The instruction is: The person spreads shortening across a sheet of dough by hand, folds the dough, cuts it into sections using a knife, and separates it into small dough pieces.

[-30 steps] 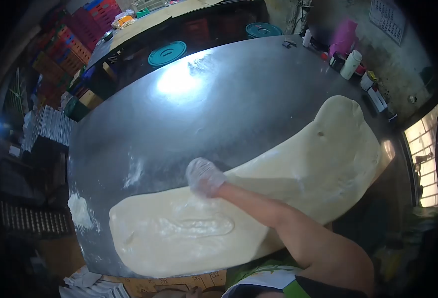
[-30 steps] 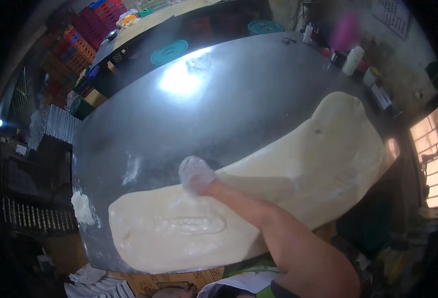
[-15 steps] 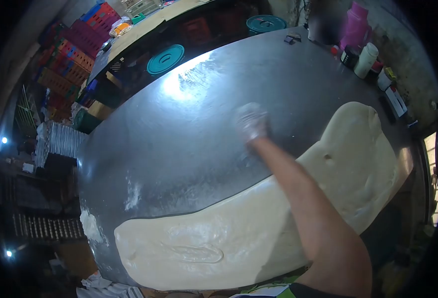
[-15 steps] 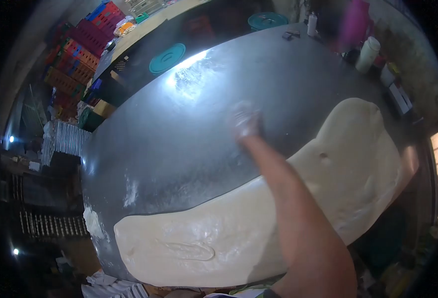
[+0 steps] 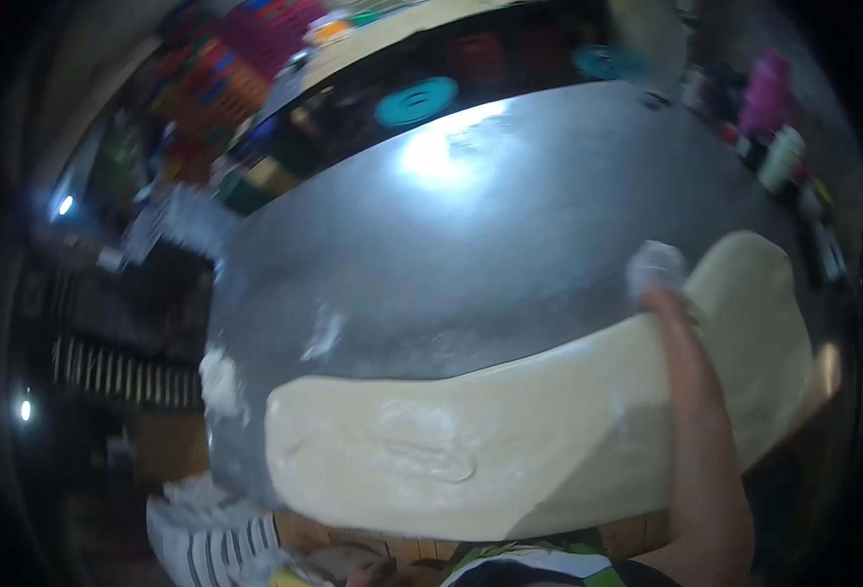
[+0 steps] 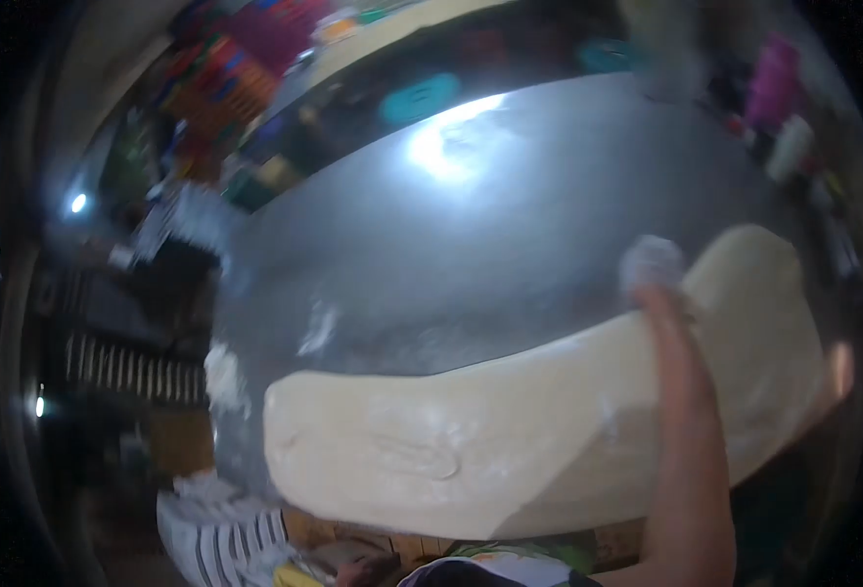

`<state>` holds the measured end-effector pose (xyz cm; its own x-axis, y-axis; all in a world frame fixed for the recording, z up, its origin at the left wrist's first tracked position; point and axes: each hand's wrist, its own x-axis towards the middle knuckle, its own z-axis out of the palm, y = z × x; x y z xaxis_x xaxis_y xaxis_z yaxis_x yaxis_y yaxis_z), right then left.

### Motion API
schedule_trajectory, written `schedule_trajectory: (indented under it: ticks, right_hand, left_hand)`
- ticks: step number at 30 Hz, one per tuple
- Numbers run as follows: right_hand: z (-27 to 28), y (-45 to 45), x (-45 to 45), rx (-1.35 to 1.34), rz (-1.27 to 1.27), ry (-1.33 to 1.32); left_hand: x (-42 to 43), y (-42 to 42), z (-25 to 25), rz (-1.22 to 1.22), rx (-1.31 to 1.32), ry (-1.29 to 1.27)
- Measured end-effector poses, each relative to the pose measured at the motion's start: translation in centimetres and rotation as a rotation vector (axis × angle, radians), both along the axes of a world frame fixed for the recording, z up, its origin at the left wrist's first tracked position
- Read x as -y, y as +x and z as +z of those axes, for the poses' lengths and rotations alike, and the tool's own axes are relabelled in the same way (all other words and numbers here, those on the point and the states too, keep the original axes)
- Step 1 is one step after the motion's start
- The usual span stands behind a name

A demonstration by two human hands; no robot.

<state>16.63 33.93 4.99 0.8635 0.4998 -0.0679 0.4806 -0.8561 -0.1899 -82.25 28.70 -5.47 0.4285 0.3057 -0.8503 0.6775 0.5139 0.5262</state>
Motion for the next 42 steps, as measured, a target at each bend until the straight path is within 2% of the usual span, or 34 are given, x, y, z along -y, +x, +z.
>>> schedule_trajectory:
  ticks: [1, 3, 4, 6, 8, 10, 11, 12, 13, 14, 15, 16, 17, 18, 20, 21, 22, 24, 25, 27, 29, 31, 32, 33, 34, 35, 37, 39, 41, 42]
  right_hand:
    - [0.2, 0.9, 0.2, 0.172, 0.196, -0.254]
    - [0.6, -1.7, 0.1, 0.378, 0.406, -0.279]
    - [-0.6, -4.2, -1.6, 0.397, 0.437, -0.27]
    - [-3.5, -9.7, -5.7, 0.421, 0.28, 0.159]
    - [-0.8, -17.2, -9.0, 0.176, 0.347, 0.147]
    - [2.0, -23.7, -12.1, 0.006, 0.549, -0.113]
    - [0.3, -25.7, -12.3, 0.019, 0.573, -0.109]
    - [-3.1, -27.9, -11.8, 0.213, 0.772, 0.135]
    - [-2.8, -31.1, -12.7, 0.402, 0.965, 0.384]
    - [-2.1, -33.6, -13.3, 0.194, 0.971, 0.13]
    - [1.5, -36.7, -14.8, 0.005, 0.948, -0.12]
    - [0.6, -38.3, -15.0, 0.06, 0.909, 0.055]
    - [-1.1, -39.3, -13.7, 0.101, 0.876, 0.215]
    - [-2.5, -39.9, -13.2, 0.101, 0.901, 0.191]
    - [-4.4, -39.8, -14.7, -0.133, 0.635, 0.161]
    - [-5.3, -39.6, -16.1, -0.121, 0.652, 0.153]
    - [-6.1, -39.6, -17.4, -0.168, 0.796, 0.152]
    - [-5.7, -41.2, -19.8, -0.274, 1.073, 0.138]
    - [-5.1, -43.1, -21.3, -0.267, 1.085, 0.124]
    - [1.6, -54.1, -27.1, -0.475, 0.93, 0.49]
    - [5.4, -64.5, -32.0, -0.495, 0.682, 0.146]
    - [3.4, -69.6, -37.0, -0.376, 1.373, -0.232]
    - [3.9, -73.1, -38.2, -0.293, 1.509, -0.133]
    - [4.4, -76.7, -39.3, -0.206, 1.639, -0.03]
    - [4.6, -79.9, -40.9, -0.373, 1.556, 0.041]
    - [5.0, -82.9, -42.9, -0.537, 1.463, 0.109]
    - [6.3, -88.1, -46.2, -0.023, 1.554, 0.211]
    - [7.7, -92.7, -50.7, 0.031, 1.512, 0.122]
    - [5.9, -97.0, -57.3, 0.129, 1.404, 0.184]
    - [5.9, -98.4, -59.8, 0.135, 1.367, 0.348]
  left_hand:
    - [1.7, 2.0, 0.7, 0.066, -0.003, 0.021]
    - [3.1, 5.0, 0.9, 0.156, -0.5, 0.181]
    - [3.1, 5.5, 0.4, 0.193, -0.49, 0.177]
    - [2.5, 6.3, -0.5, 0.248, -0.488, 0.023]
    - [0.6, 5.8, -1.3, 0.284, -0.473, -0.06]
    - [-2.6, 4.4, -1.8, 0.243, -0.429, 0.005]
    - [-4.2, 3.1, -2.0, 0.269, -0.444, 0.03]
    - [-6.1, 1.4, -2.3, 0.296, -0.457, 0.059]
    - [-8.2, -1.0, -3.4, 0.303, -0.501, 0.206]
    - [-9.3, -3.8, -3.9, 0.305, -0.551, 0.341]
    - [-10.9, -6.4, -3.9, 0.255, -0.66, 0.617]
    - [-12.3, -9.1, -4.6, 0.205, -0.764, 0.889]
    - [-13.7, -12.1, -5.2, 0.339, -0.808, 0.868]
    - [-15.2, -14.7, -5.0, 0.467, -0.863, 0.839]
    - [-18.3, -16.4, -0.8, 0.791, -0.685, 0.98]
    - [-20.1, -16.2, 1.4, 0.894, -0.532, 1.033]
    - [-21.9, -16.0, 3.3, 0.994, -0.378, 1.082]
    - [-25.5, -16.0, 6.0, 0.909, -0.335, 1.202]
    - [-27.3, -15.6, 7.0, 0.909, -0.267, 1.184]
    - [-30.5, -15.4, 7.2, 0.927, -0.197, 1.163]
    - [-33.2, -15.8, 5.6, 0.894, -0.224, 1.177]
    - [-34.3, -14.9, 6.3, 0.89, -0.266, 1.145]
    - [-35.0, -14.3, 6.8, 0.87, -0.307, 1.121]
    - [-35.8, -13.9, 6.9, 0.846, -0.345, 1.096]
    - [-36.4, -13.5, 6.1, 0.85, -0.339, 1.092]
    - [-36.7, -13.2, 5.0, 0.803, -0.419, 1.261]
    - [-36.7, -13.1, 3.2, 0.674, -0.583, 1.592]
    - [-36.9, -13.3, 2.9, 0.651, -0.58, 1.569]
    - [-36.8, -13.1, 3.1, 0.62, -0.584, 1.53]
    - [-36.9, -13.0, 3.2, 0.611, -0.582, 1.527]
